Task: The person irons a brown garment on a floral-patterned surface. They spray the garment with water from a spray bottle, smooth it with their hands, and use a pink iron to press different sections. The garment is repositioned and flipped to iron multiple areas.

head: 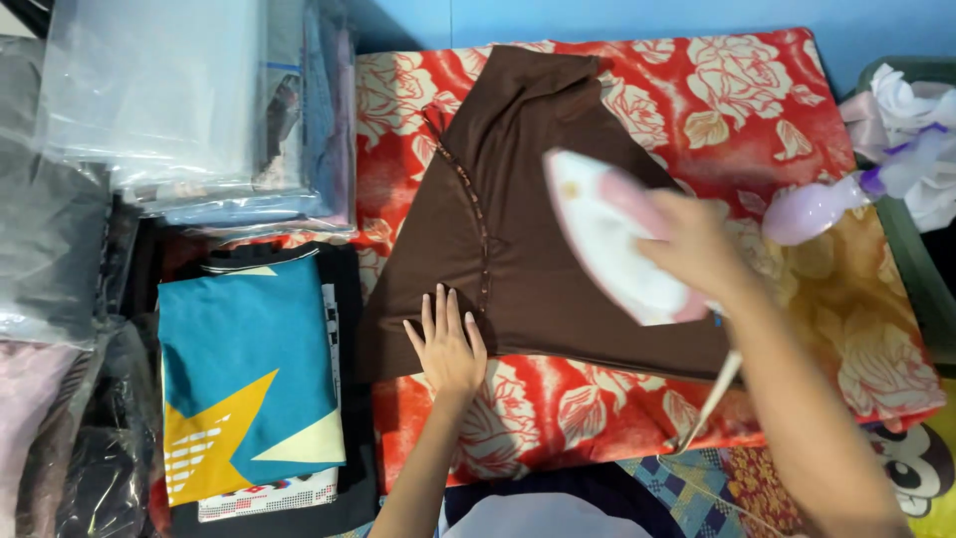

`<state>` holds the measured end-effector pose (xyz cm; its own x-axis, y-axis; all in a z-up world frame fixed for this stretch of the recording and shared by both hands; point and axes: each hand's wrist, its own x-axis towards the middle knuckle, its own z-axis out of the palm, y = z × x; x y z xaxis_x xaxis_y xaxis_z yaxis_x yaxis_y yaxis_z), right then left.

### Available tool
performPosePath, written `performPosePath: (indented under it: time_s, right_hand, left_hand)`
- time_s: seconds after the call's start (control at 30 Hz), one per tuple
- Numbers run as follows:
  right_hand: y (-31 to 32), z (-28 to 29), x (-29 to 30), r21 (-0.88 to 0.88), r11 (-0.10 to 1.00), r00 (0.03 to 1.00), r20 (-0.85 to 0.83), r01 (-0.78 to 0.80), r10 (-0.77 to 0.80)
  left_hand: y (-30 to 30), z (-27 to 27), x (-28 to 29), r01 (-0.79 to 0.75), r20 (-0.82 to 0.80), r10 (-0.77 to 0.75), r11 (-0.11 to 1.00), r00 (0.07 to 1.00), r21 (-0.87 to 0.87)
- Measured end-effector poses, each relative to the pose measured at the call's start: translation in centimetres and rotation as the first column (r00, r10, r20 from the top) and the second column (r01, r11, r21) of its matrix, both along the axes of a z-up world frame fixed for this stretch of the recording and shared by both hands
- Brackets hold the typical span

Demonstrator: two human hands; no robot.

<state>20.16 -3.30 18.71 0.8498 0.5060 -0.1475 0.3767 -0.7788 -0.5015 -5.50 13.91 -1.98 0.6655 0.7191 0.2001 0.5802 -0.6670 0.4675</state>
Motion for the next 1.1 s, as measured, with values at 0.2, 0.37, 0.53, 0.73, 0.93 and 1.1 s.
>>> performPosePath:
  time_s: [0.2,0.37,0.53,0.73,0.93,1.1]
  right_hand:
    - [7.3,-14.6,5.4,-0.294,0.931,0.976,-0.028,-0.215,0.216]
    - [5.5,-12.9,5.3,-0.115,0.991,0.981,-0.189,-0.073,0.05]
    - [-4.1,-8.5,-0.8,0.175,0.974,0.987,-0.086,0.146,-0.132]
    - [-27.9,-27.5,-12.5,0.2,0.973,0.889,0.416,0.115,-0.191]
    - [-26.8,-20.6,-21.3,0.461,0.733,0.84,-0.463,0.5,-0.282]
    - [-27.4,-23.6,-23.9,0.436,0.623,0.735,-0.569,0.65,-0.369]
  left_hand:
    - [0.1,-0.9,0.4,-0.051,-0.039,0.052,0.998,0.998,0.036]
    - [0.1,-0.4,0.3,-0.043,-0.043,0.044,0.999,0.998,0.011]
    - [-4.5,0.3,0.7,0.159,0.281,-0.128,0.983,0.951,-0.089]
    - [-18.3,7.6,6.0,0.454,0.221,-0.732,0.133,0.645,-0.881]
    - [-25.4,2.6,5.7,0.676,0.305,-0.662,0.42,0.684,-0.605]
    - [-25.1,4.5,4.7,0.725,0.498,-0.547,0.354,0.673,-0.591]
